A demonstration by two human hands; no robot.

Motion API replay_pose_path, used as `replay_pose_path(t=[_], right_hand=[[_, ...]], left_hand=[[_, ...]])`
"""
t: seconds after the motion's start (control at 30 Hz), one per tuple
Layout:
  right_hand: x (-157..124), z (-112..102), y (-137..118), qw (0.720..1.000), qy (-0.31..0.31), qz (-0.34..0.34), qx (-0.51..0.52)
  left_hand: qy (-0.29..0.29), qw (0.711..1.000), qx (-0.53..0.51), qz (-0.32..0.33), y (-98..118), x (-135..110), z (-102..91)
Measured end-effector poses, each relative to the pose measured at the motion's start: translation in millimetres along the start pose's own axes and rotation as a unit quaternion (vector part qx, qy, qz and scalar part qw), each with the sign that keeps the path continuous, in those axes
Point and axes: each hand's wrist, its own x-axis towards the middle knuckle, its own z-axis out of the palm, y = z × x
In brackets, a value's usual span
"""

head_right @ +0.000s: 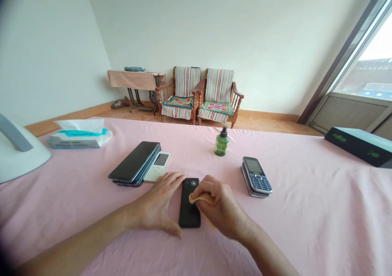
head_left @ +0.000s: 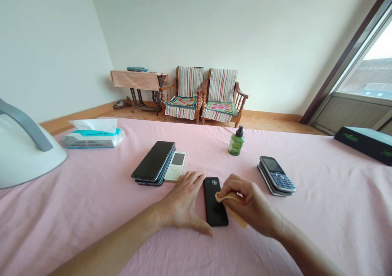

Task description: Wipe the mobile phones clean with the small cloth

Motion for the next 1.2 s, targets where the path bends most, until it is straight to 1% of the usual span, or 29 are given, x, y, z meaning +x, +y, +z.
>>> replay_pose_path(t=[0.03, 0.1, 0.13, 0.2, 0.33, 0.43, 0.5, 0.63, 0.67, 0.7, 0.73, 0.83, 0.9, 1.0, 1.13, 1.2], right_hand=[[2, -3, 5, 0.999, 0.039, 0.015, -0.016], [5, -6, 13, 0.995, 0.083, 0.034, -0.040], [7, -6, 17, 0.994, 0.092, 0.036, -0.046], [10, -2, 23, 0.995, 0.089, 0.025, -0.047], [13, 8, 29, 0.997, 0.058, -0.002, -0.048], [8, 9, 24, 0.998, 0.028, -0.001, -0.052], [3, 6, 16, 0.999, -0.009, 0.010, -0.038], [-7, -1, -1, 0.994, -0.112, 0.017, 0.005], [-7, 0, -2, 0.993, -0.121, 0.013, 0.007], [-5, 1, -2, 0.993, -0.115, 0.007, 0.003], [-3, 3, 1, 0.995, -0.096, 0.001, -0.007], [10, 12, 17, 0.998, -0.001, -0.018, -0.059], [19, 18, 28, 0.995, 0.041, -0.023, -0.089], [26, 21, 35, 0.992, 0.058, -0.021, -0.107], [26, 21, 35, 0.990, 0.056, -0.022, -0.125], [28, 22, 36, 0.988, 0.068, -0.017, -0.136]], left_hand=[[-0.004, 1.000, 0.006, -0.008, 2, 0, -0.2], [-0.011, 1.000, 0.015, -0.021, 4, 0, -0.9], [-0.013, 0.999, 0.018, -0.023, 5, 0, -1.4], [-0.018, 0.999, 0.022, -0.021, 6, 0, -2.4], [-0.016, 1.000, 0.022, -0.016, 6, 1, -3.8], [-0.007, 1.000, 0.015, -0.014, 7, 0, -4.4], [-0.002, 1.000, 0.010, -0.014, 8, 0, -4.8], [0.001, 1.000, 0.012, -0.016, 9, 0, -4.9], [0.004, 1.000, 0.014, -0.015, 9, 0, -4.5], [0.007, 1.000, 0.017, -0.013, 9, 1, -4.0], [0.009, 1.000, 0.019, -0.012, 8, 1, -3.4], [0.009, 1.000, 0.025, -0.015, 8, 1, -2.2], [0.005, 0.999, 0.028, -0.020, 8, 1, -2.4], [0.001, 0.999, 0.026, -0.025, 9, 0, -3.6], [-0.003, 1.000, 0.017, -0.026, 9, -1, -3.9], [-0.009, 0.999, 0.020, -0.027, 8, -1, -3.3]])
